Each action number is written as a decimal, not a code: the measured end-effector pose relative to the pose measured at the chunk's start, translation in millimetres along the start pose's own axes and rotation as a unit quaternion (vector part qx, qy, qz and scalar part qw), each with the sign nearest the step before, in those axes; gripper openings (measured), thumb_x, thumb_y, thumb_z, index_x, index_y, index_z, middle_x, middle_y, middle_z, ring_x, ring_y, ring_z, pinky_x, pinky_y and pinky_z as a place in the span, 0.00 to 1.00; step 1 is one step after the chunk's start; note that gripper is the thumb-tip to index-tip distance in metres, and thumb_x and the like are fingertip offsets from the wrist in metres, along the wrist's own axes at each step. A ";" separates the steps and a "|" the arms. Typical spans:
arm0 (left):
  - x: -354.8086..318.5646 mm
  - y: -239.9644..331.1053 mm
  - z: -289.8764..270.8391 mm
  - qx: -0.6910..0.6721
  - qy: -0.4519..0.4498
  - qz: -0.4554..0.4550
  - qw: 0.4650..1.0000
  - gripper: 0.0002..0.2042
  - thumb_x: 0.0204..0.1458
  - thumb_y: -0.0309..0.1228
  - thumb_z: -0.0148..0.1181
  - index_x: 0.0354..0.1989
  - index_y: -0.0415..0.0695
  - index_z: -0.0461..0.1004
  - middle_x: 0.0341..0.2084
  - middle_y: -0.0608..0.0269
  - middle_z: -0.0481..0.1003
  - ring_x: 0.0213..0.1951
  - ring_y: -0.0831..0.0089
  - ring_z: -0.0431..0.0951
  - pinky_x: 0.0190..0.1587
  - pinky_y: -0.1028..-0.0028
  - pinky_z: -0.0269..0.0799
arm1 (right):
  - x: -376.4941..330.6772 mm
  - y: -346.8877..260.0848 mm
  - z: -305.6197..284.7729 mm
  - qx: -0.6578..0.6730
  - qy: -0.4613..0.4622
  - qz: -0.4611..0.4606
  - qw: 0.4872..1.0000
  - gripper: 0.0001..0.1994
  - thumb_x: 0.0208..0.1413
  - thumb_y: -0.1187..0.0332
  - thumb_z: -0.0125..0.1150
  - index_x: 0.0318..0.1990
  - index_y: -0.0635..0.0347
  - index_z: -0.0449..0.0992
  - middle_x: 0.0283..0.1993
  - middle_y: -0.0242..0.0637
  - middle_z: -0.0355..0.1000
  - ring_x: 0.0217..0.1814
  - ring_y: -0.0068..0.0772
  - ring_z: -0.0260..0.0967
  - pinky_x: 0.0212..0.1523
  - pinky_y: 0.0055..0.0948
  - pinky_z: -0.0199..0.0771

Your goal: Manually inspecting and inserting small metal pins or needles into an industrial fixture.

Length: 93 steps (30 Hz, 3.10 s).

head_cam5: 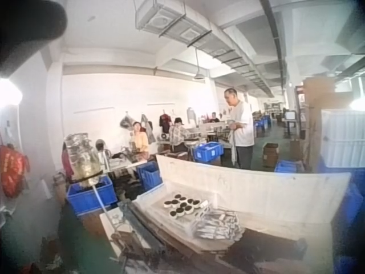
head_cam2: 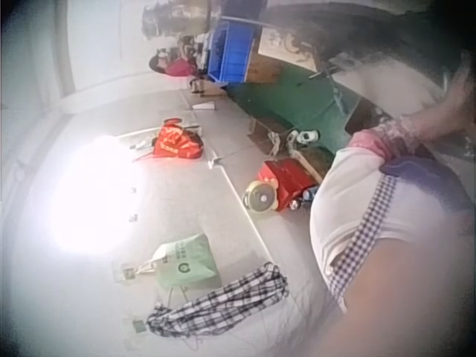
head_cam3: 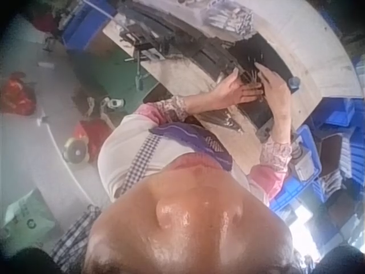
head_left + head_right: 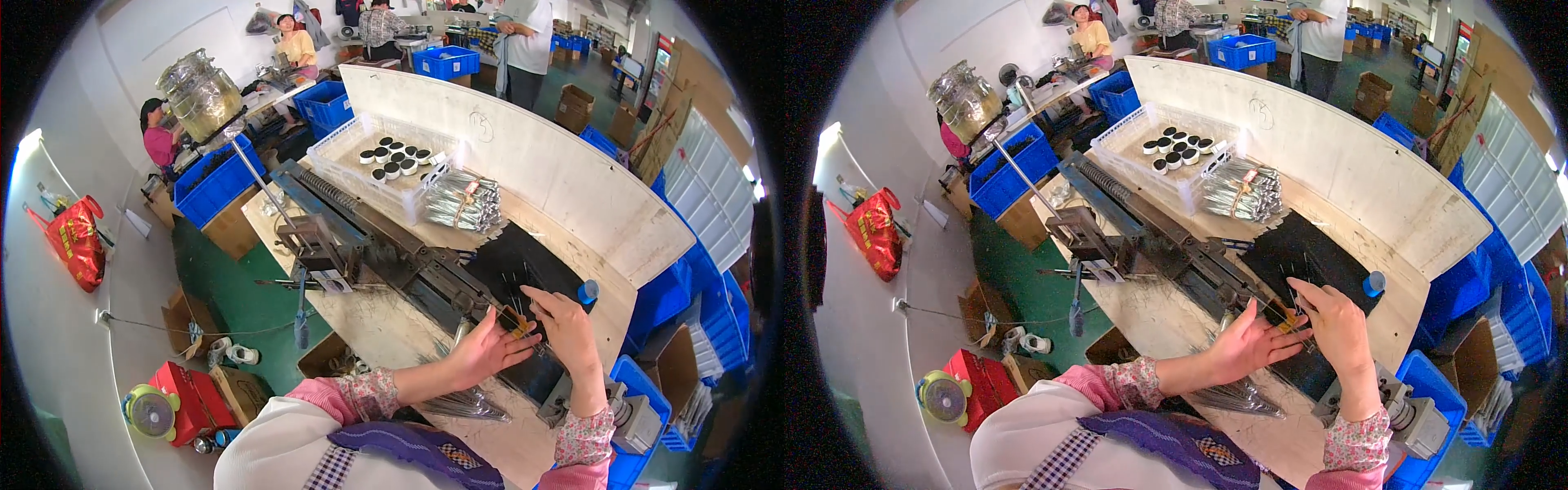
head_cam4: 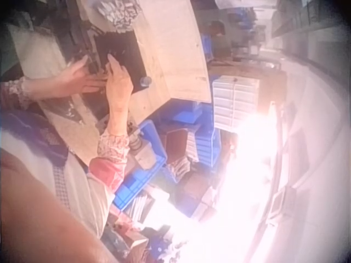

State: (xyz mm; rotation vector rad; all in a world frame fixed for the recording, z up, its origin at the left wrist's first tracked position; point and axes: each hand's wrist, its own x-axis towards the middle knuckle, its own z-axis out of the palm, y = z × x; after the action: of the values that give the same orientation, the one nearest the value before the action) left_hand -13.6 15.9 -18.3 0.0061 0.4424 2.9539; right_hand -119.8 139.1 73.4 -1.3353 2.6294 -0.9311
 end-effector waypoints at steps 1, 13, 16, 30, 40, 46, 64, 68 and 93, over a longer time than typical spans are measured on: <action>-0.4 0.0 0.4 0.002 0.000 0.001 1.000 0.30 0.62 0.57 0.31 0.57 0.45 0.62 0.55 0.64 0.67 0.62 0.62 0.62 0.65 0.63 0.54 | -0.1 -0.7 -0.5 0.004 -0.004 0.004 1.000 0.14 0.57 0.68 0.54 0.50 0.46 0.77 0.31 0.41 0.71 0.34 0.45 0.72 0.33 0.37 0.71; -0.4 -0.5 -1.9 0.009 -0.015 0.006 1.000 0.29 0.62 0.56 0.31 0.58 0.45 0.61 0.54 0.65 0.66 0.62 0.63 0.61 0.67 0.63 0.53 | -0.3 -2.0 -1.5 0.000 0.000 -0.016 1.000 0.14 0.57 0.69 0.54 0.50 0.46 0.76 0.30 0.40 0.71 0.33 0.45 0.71 0.33 0.37 0.71; -1.5 0.2 2.6 0.014 -0.011 0.005 1.000 0.29 0.62 0.56 0.31 0.58 0.45 0.61 0.55 0.64 0.66 0.62 0.63 0.62 0.67 0.63 0.53 | -0.4 -1.9 -1.7 -0.002 -0.004 -0.012 1.000 0.14 0.57 0.69 0.54 0.50 0.45 0.76 0.29 0.40 0.71 0.32 0.44 0.71 0.33 0.36 0.71; -2.4 -0.4 6.4 0.022 0.004 0.011 1.000 0.29 0.62 0.56 0.31 0.58 0.45 0.61 0.55 0.65 0.66 0.62 0.65 0.62 0.66 0.65 0.54 | -1.2 1.2 -0.2 0.002 0.005 -0.030 1.000 0.14 0.57 0.69 0.54 0.50 0.46 0.76 0.29 0.39 0.71 0.32 0.42 0.71 0.33 0.36 0.72; -3.9 1.8 9.1 0.021 0.004 0.006 1.000 0.28 0.63 0.56 0.30 0.58 0.46 0.61 0.55 0.66 0.66 0.62 0.65 0.62 0.67 0.65 0.53 | -1.6 0.3 -0.2 0.001 0.009 -0.030 1.000 0.15 0.57 0.70 0.54 0.51 0.45 0.76 0.28 0.39 0.70 0.32 0.42 0.71 0.33 0.36 0.71; -3.8 1.2 4.3 0.017 -0.001 0.006 1.000 0.28 0.63 0.55 0.30 0.59 0.46 0.61 0.55 0.65 0.65 0.62 0.64 0.62 0.66 0.66 0.53 | -1.3 0.0 -0.1 0.005 0.003 -0.032 0.999 0.14 0.57 0.69 0.54 0.51 0.45 0.76 0.29 0.39 0.70 0.32 0.42 0.71 0.32 0.36 0.71; -1.3 -3.1 -4.9 0.004 -0.017 0.018 1.000 0.28 0.62 0.55 0.32 0.60 0.47 0.60 0.57 0.64 0.65 0.62 0.65 0.62 0.65 0.67 0.56 | -0.8 -5.5 -2.2 0.028 -0.014 -0.013 0.999 0.17 0.54 0.74 0.56 0.51 0.48 0.76 0.32 0.43 0.72 0.34 0.45 0.71 0.34 0.35 0.70; -1.4 -3.8 0.2 0.013 -0.016 0.009 1.000 0.28 0.62 0.56 0.34 0.60 0.48 0.60 0.56 0.66 0.66 0.60 0.67 0.64 0.64 0.68 0.57 | -3.4 -2.0 -1.1 0.058 -0.011 -0.001 0.998 0.18 0.52 0.77 0.57 0.51 0.50 0.76 0.33 0.44 0.72 0.34 0.46 0.71 0.35 0.35 0.70; -2.9 -7.6 -8.5 -0.002 -0.021 0.008 1.000 0.30 0.62 0.57 0.32 0.63 0.47 0.57 0.59 0.63 0.65 0.63 0.64 0.62 0.66 0.66 0.55 | -3.6 -11.5 -2.8 0.027 -0.023 -0.028 0.999 0.18 0.53 0.78 0.56 0.52 0.52 0.75 0.36 0.45 0.74 0.36 0.45 0.72 0.36 0.35 0.71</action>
State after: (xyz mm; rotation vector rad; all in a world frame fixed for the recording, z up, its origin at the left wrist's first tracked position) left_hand -9.8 20.1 -28.6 0.0710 0.4343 2.9646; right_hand -110.1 137.9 81.0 -1.4074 2.5265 -0.9575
